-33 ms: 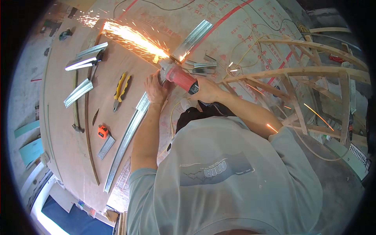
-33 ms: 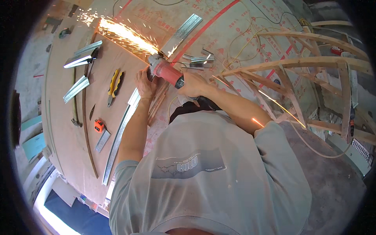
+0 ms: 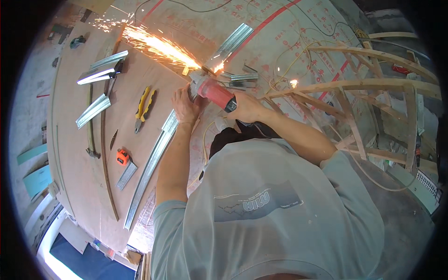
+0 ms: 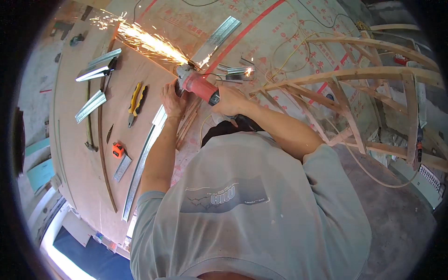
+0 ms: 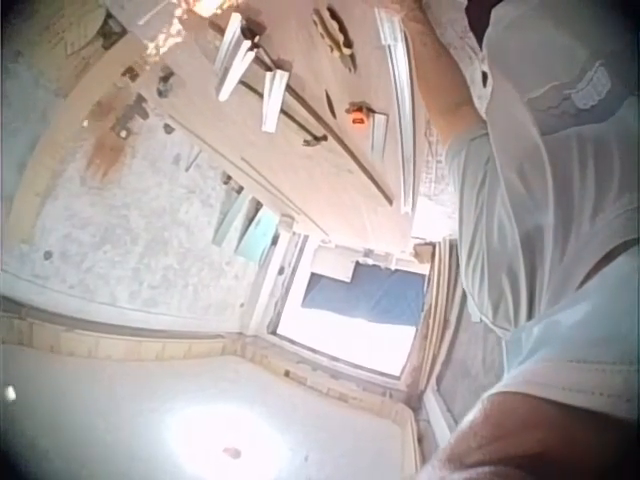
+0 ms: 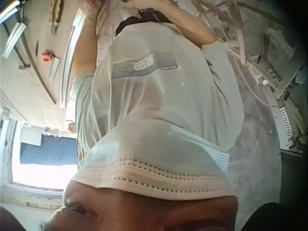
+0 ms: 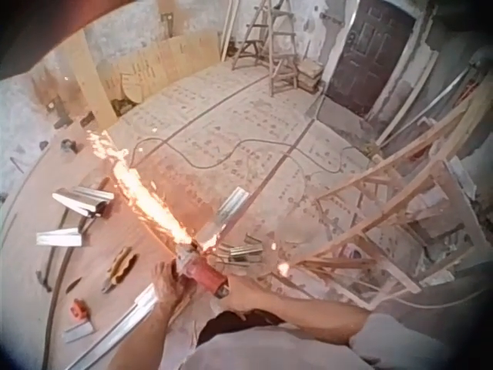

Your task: Cutting metal studs to size using a hand-held angle grinder at a workbench.

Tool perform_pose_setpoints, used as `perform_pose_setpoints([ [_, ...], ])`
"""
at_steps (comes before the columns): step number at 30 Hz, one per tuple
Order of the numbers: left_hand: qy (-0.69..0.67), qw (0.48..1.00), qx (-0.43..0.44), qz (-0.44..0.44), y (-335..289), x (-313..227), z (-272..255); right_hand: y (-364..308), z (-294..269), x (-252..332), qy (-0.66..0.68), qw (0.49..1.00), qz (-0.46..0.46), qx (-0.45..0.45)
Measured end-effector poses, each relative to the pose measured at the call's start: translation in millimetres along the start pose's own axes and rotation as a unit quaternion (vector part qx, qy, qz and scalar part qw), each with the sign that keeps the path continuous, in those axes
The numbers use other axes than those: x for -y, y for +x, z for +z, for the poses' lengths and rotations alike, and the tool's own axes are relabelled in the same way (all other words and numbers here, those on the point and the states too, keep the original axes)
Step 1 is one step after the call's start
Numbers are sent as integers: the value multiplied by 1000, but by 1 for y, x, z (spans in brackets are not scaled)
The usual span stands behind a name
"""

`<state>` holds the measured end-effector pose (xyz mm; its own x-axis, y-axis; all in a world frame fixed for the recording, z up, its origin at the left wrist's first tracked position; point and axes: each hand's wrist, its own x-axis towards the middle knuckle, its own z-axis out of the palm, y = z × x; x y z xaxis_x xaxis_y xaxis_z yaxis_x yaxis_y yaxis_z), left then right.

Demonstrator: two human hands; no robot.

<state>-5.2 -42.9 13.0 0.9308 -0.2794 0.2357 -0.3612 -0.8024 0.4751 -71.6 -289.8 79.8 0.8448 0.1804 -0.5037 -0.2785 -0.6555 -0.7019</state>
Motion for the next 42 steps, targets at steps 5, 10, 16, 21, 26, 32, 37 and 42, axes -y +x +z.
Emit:
perform_pose_setpoints([
  [5,-4,1000,-1,-3,-3,5,2,-21,-25,36,40,997,12,58],
  [10,-11,1000,6,1,-1,5,2,-11,-3,7,-7,999,-1,-49],
  [16,4,999,27,-18,-1,6,5,-6,-9,10,19,1000,15,0],
  [21,2,1000,11,6,-2,5,2,-14,-11,15,1,1000,24,-7],
  [26,-17,1000,-5,19,-2,8,4,-21,-20,25,-10,999,39,15],
  [32,1,1000,14,0,-2,9,5,-25,-18,17,4,999,42,12],
  [37,23,999,35,-29,1,10,6,-24,-11,3,9,1000,26,9],
  [42,14,996,61,-65,-2,3,-5,-40,-9,5,59,998,23,17],
])
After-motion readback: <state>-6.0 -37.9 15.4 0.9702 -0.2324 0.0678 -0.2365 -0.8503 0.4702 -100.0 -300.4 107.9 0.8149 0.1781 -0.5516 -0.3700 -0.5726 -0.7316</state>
